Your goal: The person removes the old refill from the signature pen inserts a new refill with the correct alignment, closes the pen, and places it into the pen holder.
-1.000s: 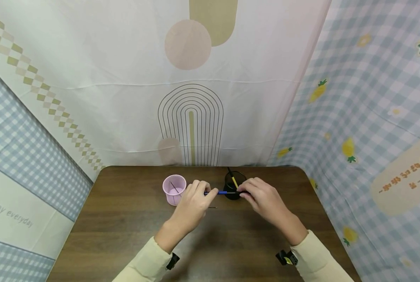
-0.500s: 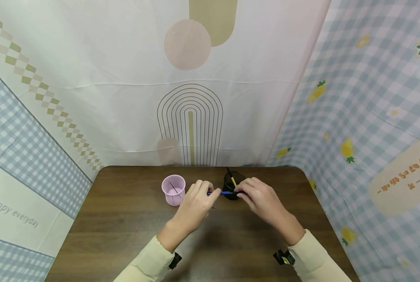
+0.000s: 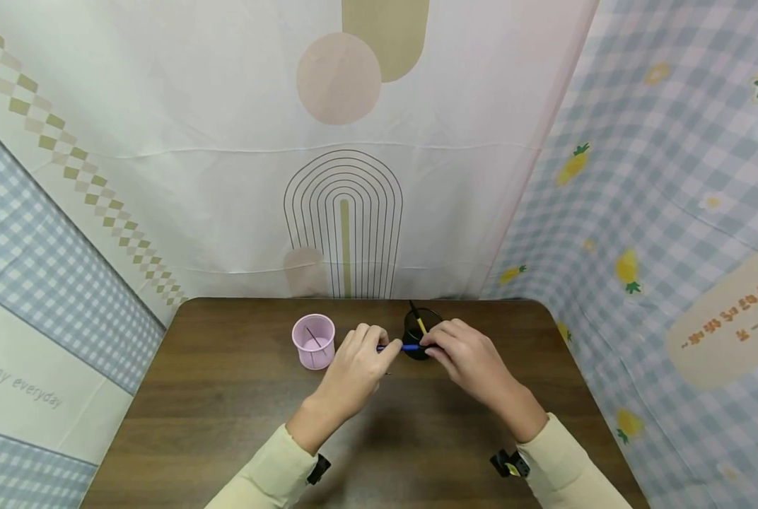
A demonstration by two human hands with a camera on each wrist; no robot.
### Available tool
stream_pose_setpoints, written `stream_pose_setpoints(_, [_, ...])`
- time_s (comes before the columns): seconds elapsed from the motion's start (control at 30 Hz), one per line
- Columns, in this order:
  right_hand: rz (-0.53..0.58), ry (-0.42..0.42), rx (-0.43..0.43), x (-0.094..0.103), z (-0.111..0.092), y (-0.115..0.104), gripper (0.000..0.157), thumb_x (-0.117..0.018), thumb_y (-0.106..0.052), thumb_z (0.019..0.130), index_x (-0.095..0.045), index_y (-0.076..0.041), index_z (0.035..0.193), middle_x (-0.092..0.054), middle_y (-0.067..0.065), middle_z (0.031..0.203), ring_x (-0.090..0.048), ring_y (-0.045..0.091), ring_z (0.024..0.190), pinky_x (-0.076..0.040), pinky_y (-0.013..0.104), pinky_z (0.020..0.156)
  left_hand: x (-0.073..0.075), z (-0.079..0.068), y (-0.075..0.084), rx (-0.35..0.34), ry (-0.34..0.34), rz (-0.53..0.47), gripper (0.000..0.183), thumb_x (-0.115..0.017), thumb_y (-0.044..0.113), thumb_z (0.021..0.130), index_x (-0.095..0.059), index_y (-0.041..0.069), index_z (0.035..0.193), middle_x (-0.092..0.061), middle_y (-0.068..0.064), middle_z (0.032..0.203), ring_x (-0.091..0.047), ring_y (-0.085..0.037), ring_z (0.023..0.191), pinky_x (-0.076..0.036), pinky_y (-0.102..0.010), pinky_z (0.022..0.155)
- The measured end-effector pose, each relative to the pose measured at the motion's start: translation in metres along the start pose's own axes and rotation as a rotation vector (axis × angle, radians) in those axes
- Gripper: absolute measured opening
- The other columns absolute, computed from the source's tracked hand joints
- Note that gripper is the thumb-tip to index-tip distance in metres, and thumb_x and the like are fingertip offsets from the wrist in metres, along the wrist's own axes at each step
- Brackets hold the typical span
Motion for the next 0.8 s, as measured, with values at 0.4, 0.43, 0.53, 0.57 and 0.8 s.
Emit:
stream_pose_setpoints(0.4, [0.001,0.01,-0.005,0.0004,-0.0002,0.0001,0.017,-0.084,-0.013,0.085,-0.074,-0.015,0.1,-0.071,-0.001,0.1,-0.065,0.015,0.089,-0.058,0.033,0.072,0.0018,0.0018,0.0016,-0.004,-0.01,-0.003,0.041,-0.076,-0.005,0.072,-0.07,0.012,0.109,-0.059,-0.006,0.094,-0.054,-0.023,0.085,-0.046,-0.034,0.069])
stream_pose_setpoints(0.43, [0.001,0.011,-0.005,0.0006,-0.0002,0.0002,0.018,-0.084,-0.013,0.085,-0.074,-0.015,0.1,-0.071,-0.001,0.1,-0.065,0.015,0.089,-0.058,0.033,0.072,0.0018,0.0019,0.0018,-0.004,-0.013,-0.005,0.041,-0.075,-0.005,0.073,-0.07,0.012,0.109,-0.059,-0.006,0.094,-0.053,-0.023,0.085,-0.046,-0.034,0.069])
stream_pose_setpoints(0.53, [-0.004,0.012,-0.01,0.0004,-0.0004,0.0006,0.018,-0.084,-0.012,0.085,-0.074,-0.014,0.099,-0.071,-0.002,0.1,-0.065,0.015,0.089,-0.058,0.032,0.072,0.0019,0.0021,0.0024,-0.007,-0.016,-0.004,0.04,-0.075,-0.005,0.073,-0.071,0.012,0.11,-0.059,-0.006,0.095,-0.054,-0.023,0.085,-0.046,-0.033,0.069])
stream_pose_setpoints(0.57, [-0.003,0.012,-0.01,0.0001,-0.0006,0.0005,0.018,-0.084,-0.011,0.084,-0.074,-0.014,0.099,-0.072,-0.001,0.1,-0.065,0.015,0.089,-0.058,0.032,0.072,0.0018,0.0021,0.0025,-0.008,-0.016,-0.002,0.04,-0.075,-0.005,0.073,-0.071,0.012,0.11,-0.059,-0.006,0.095,-0.054,-0.023,0.085,-0.046,-0.033,0.069])
stream_pose_setpoints(0.8, [0.007,0.007,-0.016,-0.0018,-0.002,0.001,0.017,-0.084,-0.012,0.085,-0.074,-0.014,0.099,-0.072,-0.001,0.1,-0.065,0.014,0.088,-0.058,0.032,0.071,0.0005,0.0022,0.0022,-0.003,-0.016,-0.002,0.04,-0.075,-0.005,0.072,-0.071,0.012,0.108,-0.058,-0.006,0.094,-0.053,-0.023,0.084,-0.045,-0.033,0.068])
Point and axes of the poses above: each hand's wrist, its own z-axis towards the middle knuckle, its own x-axis out of the back of the hand, y = z × x, the point moved 7 cm from there along z, towards the middle knuckle
